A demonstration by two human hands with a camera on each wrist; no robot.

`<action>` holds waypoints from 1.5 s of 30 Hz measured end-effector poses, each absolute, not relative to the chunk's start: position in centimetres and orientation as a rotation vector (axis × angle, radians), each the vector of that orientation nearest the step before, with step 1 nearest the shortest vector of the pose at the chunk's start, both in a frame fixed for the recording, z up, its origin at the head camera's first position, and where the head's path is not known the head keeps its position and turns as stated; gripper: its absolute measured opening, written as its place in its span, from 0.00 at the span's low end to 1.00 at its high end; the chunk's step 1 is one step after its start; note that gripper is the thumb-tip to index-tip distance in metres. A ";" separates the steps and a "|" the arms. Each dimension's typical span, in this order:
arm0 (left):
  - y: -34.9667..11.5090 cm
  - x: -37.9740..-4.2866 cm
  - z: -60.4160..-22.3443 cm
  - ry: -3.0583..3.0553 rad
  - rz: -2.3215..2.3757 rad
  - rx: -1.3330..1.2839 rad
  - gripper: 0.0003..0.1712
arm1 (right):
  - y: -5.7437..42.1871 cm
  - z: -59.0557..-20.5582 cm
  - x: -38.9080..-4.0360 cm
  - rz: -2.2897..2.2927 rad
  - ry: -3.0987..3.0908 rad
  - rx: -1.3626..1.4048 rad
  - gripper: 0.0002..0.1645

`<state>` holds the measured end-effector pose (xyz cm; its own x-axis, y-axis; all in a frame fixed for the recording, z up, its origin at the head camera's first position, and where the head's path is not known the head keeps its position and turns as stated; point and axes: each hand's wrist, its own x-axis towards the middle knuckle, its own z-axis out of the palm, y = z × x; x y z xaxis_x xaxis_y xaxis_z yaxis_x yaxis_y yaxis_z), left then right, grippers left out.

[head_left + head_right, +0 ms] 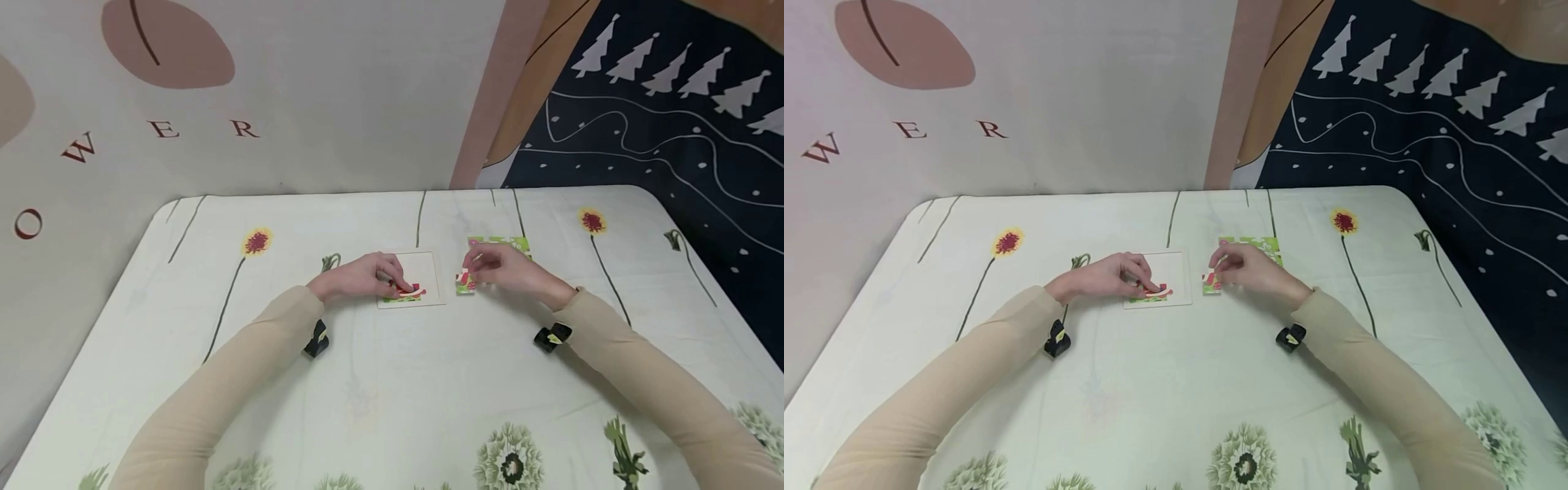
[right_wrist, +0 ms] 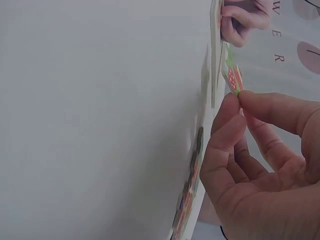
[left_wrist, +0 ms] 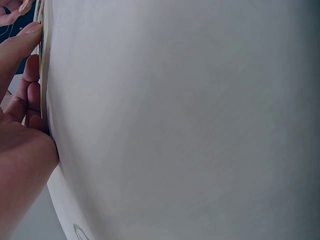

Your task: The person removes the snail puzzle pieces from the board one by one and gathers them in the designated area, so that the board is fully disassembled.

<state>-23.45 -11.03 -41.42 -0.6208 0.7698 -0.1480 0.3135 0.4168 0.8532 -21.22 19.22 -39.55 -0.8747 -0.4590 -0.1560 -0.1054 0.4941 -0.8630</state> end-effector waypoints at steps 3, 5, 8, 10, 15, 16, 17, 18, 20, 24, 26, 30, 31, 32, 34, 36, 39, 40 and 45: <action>-11.0 -23.5 -41.5 2.140 1.136 0.914 0.12 | 19.8 -39.4 -21.2 -1.337 2.388 -0.477 0.10; -11.0 -23.5 -41.4 2.140 1.138 0.913 0.13 | 20.3 -39.3 -21.1 -1.327 2.401 -0.480 0.10; -11.0 -23.5 -41.5 2.141 1.136 0.913 0.13 | 21.0 -39.1 -21.0 -1.317 2.419 -0.461 0.11; -10.9 -23.5 -41.5 2.143 1.132 0.913 0.13 | 21.4 -39.0 -21.0 -1.308 2.432 -0.447 0.11; -11.0 -23.4 -41.4 2.127 1.148 0.908 0.13 | 22.4 -38.8 -21.0 -1.309 2.438 -0.419 0.12; -11.0 -23.4 -41.4 2.121 1.155 0.907 0.13 | 22.5 -38.8 -21.0 -1.310 2.438 -0.419 0.12; -11.0 -23.4 -41.4 2.117 1.160 0.909 0.13 | 22.7 -38.7 -21.0 -1.308 2.439 -0.418 0.11; -11.0 -23.4 -41.4 2.112 1.165 0.911 0.13 | 22.8 -38.6 -21.0 -1.306 2.441 -0.415 0.11; -11.0 -23.4 -41.4 2.107 1.170 0.916 0.13 | 23.1 -38.4 -21.0 -1.304 2.444 -0.416 0.12; -11.0 -23.4 -41.4 2.105 1.170 0.921 0.13 | 23.7 -38.3 -20.9 -1.288 2.455 -0.400 0.12; -11.0 -23.4 -41.4 2.104 1.170 0.918 0.13 | 24.1 -38.2 -20.8 -1.278 2.457 -0.384 0.12; -10.9 -23.4 -41.4 2.112 1.162 0.904 0.13 | 24.9 -38.2 -20.7 -1.270 2.471 -0.370 0.13; -11.0 -23.4 -41.4 2.115 1.159 0.898 0.13 | 25.1 -38.2 -20.7 -1.269 2.475 -0.368 0.13; -11.0 -23.4 -41.4 2.118 1.157 0.895 0.13 | 25.3 -38.2 -20.7 -1.272 2.477 -0.367 0.14; -11.0 -23.4 -41.4 2.120 1.154 0.894 0.13 | 25.7 -38.3 -20.7 -1.275 2.480 -0.362 0.14; -11.0 -23.5 -41.5 2.123 1.150 0.900 0.13 | 26.1 -38.4 -20.7 -1.273 2.483 -0.354 0.13; -11.0 -23.5 -41.5 2.126 1.146 0.916 0.13 | 26.5 -38.4 -20.7 -1.269 2.494 -0.347 0.13; -10.9 -23.5 -41.5 2.128 1.143 0.921 0.13 | 26.6 -38.4 -20.7 -1.265 2.500 -0.343 0.13; -11.0 -23.5 -41.6 2.135 1.133 0.927 0.13 | 26.8 -38.2 -20.6 -1.235 2.527 -0.310 0.14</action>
<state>-23.52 -10.98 -41.64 -0.6139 0.7764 -0.1428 0.3167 0.4080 0.8563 -20.61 26.83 -38.24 -0.9283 -0.3250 -0.1809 -0.0570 0.6049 -0.7942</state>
